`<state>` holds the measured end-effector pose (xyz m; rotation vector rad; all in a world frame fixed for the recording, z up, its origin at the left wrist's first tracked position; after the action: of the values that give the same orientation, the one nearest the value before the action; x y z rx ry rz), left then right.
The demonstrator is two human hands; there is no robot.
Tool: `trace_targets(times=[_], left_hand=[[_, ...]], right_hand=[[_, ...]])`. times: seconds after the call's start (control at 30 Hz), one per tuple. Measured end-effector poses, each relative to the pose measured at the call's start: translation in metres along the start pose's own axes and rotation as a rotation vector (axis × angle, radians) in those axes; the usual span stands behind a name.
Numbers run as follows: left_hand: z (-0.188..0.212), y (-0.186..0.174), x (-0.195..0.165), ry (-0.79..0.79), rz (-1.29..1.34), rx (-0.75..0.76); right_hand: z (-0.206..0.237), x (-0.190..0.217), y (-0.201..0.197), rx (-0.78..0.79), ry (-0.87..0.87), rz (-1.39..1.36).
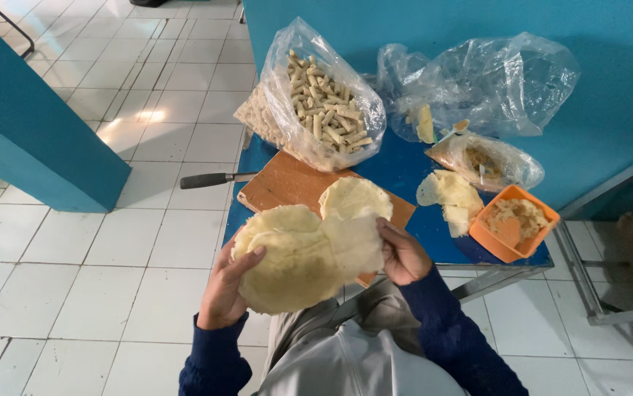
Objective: The person sits at a small blue table and assembles filled snacks. They place flat dough wrappers in a row, spoon filling from an orange container onto the wrappers, fold or press the wrappers over the filling, and near the end handle and stack large round dough discs.
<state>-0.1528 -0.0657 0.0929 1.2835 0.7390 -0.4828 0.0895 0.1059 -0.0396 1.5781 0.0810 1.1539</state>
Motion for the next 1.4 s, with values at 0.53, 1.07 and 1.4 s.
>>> trace_targets(times=[0.53,1.07,1.4], left_hand=[[-0.01,-0.065,0.036,0.097,0.504,-0.18],[-0.027,0.007,0.043,0.12,0.544,0.035],[-0.031,-0.023,0.098,-0.164,0.485,0.122]], right_hand=[[0.009,0.045,0.127,-0.108,-0.979,1.958],[0.02,0.07,0.145,-0.081,-0.712,1.815],[-0.078,0.046,0.149,0.059,-1.019,2.305]])
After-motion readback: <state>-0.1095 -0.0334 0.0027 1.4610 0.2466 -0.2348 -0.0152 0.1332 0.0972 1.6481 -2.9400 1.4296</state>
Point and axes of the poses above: each hand's wrist, its own z-axis away from the middle knuckle, its own y-axis out of the palm, x = y × z, the point moved 10 cm from there along -z, towards the middle knuckle, and after that the axes turned 5 degrees about z, right-handed, at the moved point
